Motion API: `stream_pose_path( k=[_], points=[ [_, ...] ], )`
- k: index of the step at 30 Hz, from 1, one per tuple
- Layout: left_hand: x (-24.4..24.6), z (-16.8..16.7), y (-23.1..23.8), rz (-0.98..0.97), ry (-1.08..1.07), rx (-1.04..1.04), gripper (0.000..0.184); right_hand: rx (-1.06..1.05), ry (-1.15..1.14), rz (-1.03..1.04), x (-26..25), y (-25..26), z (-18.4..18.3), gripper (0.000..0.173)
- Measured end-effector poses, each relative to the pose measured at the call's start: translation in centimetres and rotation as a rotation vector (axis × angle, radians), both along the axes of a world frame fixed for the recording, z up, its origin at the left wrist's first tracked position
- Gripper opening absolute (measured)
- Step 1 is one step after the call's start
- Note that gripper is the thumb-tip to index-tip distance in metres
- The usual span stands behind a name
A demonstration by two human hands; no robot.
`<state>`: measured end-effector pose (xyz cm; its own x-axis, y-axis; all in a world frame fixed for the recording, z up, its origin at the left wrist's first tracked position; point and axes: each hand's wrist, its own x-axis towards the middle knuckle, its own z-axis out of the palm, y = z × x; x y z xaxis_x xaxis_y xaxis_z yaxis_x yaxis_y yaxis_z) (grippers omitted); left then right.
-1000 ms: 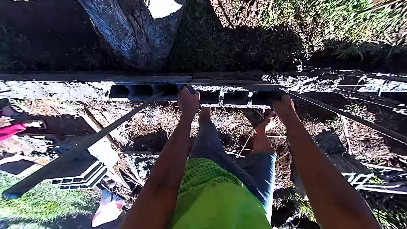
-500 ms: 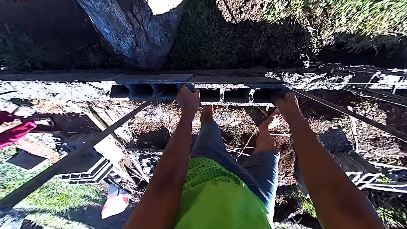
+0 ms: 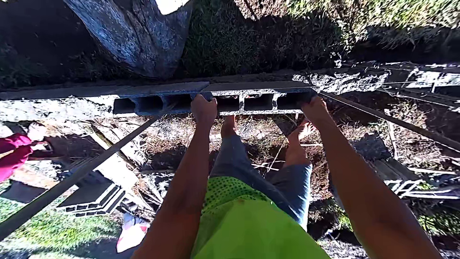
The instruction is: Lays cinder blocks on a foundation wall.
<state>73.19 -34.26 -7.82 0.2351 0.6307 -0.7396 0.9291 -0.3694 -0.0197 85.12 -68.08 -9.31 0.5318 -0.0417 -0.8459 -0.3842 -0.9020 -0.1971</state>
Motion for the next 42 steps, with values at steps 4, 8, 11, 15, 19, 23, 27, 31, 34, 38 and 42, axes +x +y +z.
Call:
stream_pose_path(
  k=[4, 8, 11, 15, 19, 23, 27, 31, 34, 38, 42],
  points=[
    [-0.3, -0.3, 0.1, -0.006, -0.013, 0.014, 0.047, -0.002, 0.027, -0.042, 0.1, 0.4, 0.0, 0.048],
    [-0.1, -0.4, -0.1, -0.001, -0.013, 0.006, 0.051, -0.003, 0.043, -0.044, 0.4, 0.0, -0.4, 0.047],
    [0.2, -0.1, -0.1, 0.007, 0.013, 0.006, 0.054, -0.008, 0.071, -0.04, 0.8, 0.3, -0.3, 0.047],
    [-0.2, 0.0, -0.3, 0.044, -0.042, 0.018, 0.052, -0.007, 0.062, -0.046, 0.6, 0.0, -0.7, 0.045],
    [-2.9, 1.6, -1.2, 0.062, -0.238, -0.005, 0.053, -0.014, 0.072, -0.044, 1.1, 0.4, -0.4, 0.045],
    [-6.3, 4.0, -2.7, 0.009, -0.326, 0.015, 0.062, -0.034, 0.108, -0.02, 1.7, 0.7, -0.1, 0.043],
    [-7.4, 4.4, -3.0, 0.007, -0.291, 0.034, 0.057, -0.023, 0.084, -0.052, 1.1, 0.4, -0.5, 0.046],
    [-7.1, 3.4, -2.3, -0.229, -0.372, 0.038, 0.042, -0.012, 0.075, -0.042, 0.4, 0.2, -0.6, 0.048],
    [-7.1, 2.2, -1.8, -0.458, -0.504, 0.004, 0.037, -0.028, 0.072, -0.026, 0.5, 0.2, -0.8, 0.048],
    [-6.7, 0.7, -1.6, -0.651, -0.588, -0.053, 0.033, -0.025, 0.065, -0.022, 0.6, 0.4, -0.3, 0.047],
    [-6.8, 0.5, -0.7, -0.84, -0.521, -0.141, 0.039, -0.03, 0.052, -0.031, 0.7, 1.1, 0.5, 0.049]
  ],
)
